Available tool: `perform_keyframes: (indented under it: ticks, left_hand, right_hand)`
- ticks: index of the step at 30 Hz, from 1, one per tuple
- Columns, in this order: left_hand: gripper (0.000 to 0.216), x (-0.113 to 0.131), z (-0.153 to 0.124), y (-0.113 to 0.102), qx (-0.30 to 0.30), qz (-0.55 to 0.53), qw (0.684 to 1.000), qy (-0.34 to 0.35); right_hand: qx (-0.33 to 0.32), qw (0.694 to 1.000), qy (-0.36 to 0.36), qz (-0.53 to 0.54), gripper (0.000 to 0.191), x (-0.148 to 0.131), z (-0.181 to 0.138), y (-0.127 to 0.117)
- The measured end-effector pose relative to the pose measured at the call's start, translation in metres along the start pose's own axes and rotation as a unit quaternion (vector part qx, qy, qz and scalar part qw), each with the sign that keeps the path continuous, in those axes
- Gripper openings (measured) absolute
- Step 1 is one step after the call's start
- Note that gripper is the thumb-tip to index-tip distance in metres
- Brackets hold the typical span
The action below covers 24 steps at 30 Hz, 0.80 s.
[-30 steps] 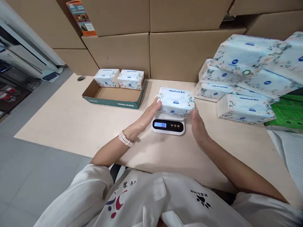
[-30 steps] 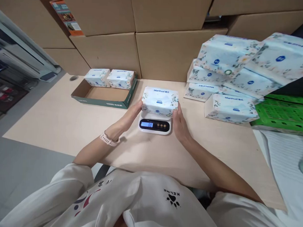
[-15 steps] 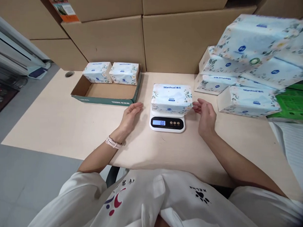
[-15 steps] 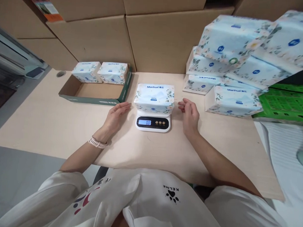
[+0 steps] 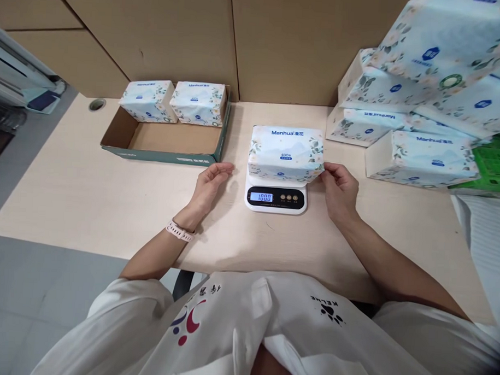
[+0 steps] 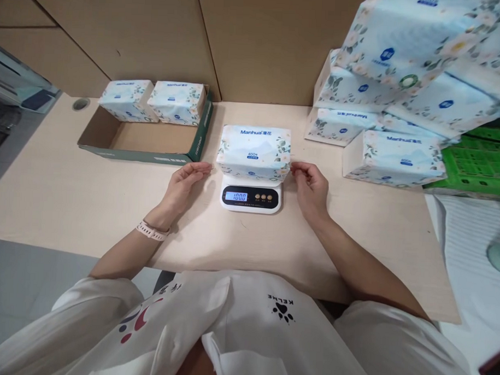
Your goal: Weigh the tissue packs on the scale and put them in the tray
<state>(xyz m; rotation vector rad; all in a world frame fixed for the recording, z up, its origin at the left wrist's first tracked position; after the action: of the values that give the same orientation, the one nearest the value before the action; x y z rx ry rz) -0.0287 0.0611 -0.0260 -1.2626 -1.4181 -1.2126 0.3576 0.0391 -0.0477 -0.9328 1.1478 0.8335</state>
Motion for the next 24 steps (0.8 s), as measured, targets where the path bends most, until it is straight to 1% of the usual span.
perform_keyframes:
  ticks: [6, 24]
  left_hand:
    - [0.019, 0.0026, -0.0023, 0.0032, -0.005, 0.016, 1.0, -0.002]
    - [0.017, 0.0028, -0.0032, 0.0032, -0.006, 0.018, 1.0, -0.004]
  right_hand:
    - [-0.008, 1.0, 0.0, -0.009, 0.022, -0.0003, -0.0002, -0.0005]
    - [-0.014, 1.0, 0.006, -0.016, 0.024, -0.0034, -0.0009, 0.0007]
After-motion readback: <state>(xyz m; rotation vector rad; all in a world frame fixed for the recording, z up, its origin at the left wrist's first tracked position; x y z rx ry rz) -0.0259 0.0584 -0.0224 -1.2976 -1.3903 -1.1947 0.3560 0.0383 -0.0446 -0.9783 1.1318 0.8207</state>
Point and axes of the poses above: each hand's wrist, its own z-axis towards the middle knuckle, its own y-axis out of the palm, x = y × z, the point moved 8 cm from there along z, towards the middle knuckle, and after that the axes turned 3 degrees about -x, right-handed, at the moved point
